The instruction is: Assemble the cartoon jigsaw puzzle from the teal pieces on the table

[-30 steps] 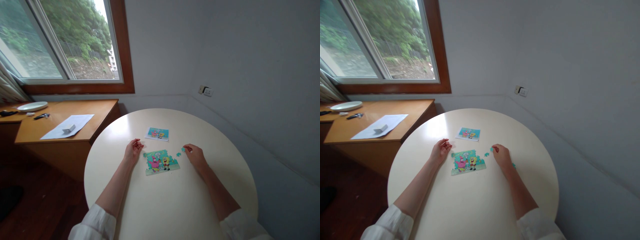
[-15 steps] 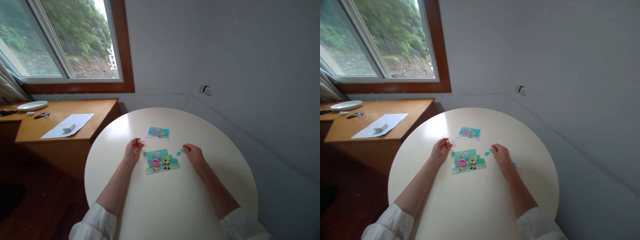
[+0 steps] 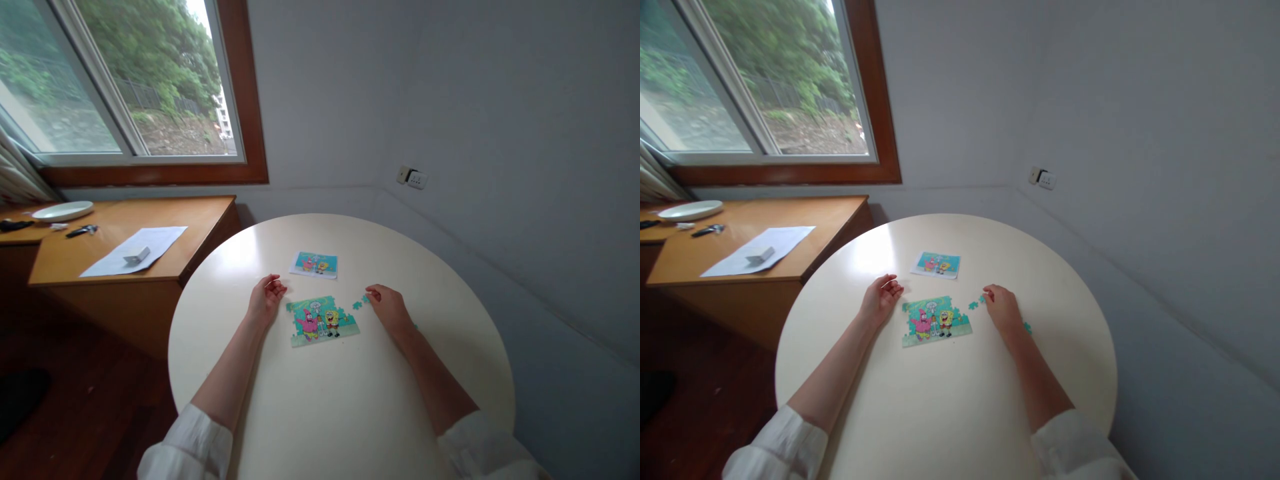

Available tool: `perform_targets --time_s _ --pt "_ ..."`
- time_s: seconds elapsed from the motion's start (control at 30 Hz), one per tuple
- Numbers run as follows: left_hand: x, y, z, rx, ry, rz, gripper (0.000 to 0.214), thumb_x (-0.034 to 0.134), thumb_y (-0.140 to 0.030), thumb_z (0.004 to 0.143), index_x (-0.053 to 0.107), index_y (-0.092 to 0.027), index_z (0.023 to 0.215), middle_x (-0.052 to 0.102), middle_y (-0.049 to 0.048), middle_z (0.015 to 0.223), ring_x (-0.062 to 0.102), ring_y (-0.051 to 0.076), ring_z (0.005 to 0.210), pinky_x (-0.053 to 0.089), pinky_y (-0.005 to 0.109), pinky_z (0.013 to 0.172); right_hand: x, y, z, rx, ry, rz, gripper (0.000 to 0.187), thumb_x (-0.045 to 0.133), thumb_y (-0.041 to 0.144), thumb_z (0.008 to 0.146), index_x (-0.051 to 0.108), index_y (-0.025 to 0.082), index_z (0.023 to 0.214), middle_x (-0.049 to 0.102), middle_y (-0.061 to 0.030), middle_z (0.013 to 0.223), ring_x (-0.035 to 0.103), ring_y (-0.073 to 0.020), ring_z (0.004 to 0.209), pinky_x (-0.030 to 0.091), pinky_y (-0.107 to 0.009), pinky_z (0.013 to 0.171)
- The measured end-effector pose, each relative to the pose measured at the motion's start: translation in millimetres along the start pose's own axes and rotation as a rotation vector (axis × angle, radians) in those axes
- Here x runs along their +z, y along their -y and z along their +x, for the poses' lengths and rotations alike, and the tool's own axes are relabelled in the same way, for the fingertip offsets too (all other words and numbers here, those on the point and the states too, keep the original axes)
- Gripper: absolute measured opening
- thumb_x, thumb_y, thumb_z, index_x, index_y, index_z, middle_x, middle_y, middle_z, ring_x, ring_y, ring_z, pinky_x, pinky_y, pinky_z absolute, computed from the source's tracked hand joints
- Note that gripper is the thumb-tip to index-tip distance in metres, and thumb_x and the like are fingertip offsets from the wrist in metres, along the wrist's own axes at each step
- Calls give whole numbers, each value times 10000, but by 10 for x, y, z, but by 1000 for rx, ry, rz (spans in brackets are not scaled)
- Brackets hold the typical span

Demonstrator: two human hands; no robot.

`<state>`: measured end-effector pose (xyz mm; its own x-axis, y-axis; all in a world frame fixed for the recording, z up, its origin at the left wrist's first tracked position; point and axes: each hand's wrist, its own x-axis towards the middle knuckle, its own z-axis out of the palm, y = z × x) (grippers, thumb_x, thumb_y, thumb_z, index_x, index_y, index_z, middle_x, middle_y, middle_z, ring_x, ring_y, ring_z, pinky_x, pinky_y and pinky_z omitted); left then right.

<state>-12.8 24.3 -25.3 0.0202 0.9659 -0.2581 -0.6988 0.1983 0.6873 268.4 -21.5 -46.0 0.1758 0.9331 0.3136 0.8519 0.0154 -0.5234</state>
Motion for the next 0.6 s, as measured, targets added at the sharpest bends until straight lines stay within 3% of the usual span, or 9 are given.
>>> perform_targets --time_s 0.17,0.3,0.6 --pt "-13 0 17 1 -1 3 59 523 -160 687 558 -119 664 516 5 496 520 91 467 468 229 584 -16 -9 -7 -92 -29 -154 157 533 169 721 655 183 818 602 -42 748 554 -160 697 412 -282 687" --pt "-19 2 21 4 0 4 54 530 -162 684 559 -120 666 518 6 501 523 91 470 468 227 582 -46 52 -28 -151 -7 -81 199 474 165 765 658 186 835 606 -58 816 557 -166 774 393 -301 744" --pt "-17 3 21 -3 -10 4 91 504 -162 714 565 -116 664 519 5 495 522 86 462 477 225 582 -100 143 -108 -212 190 -75 252 463 194 783 651 228 947 585 -70 1012 511 -211 961 324 -390 842"
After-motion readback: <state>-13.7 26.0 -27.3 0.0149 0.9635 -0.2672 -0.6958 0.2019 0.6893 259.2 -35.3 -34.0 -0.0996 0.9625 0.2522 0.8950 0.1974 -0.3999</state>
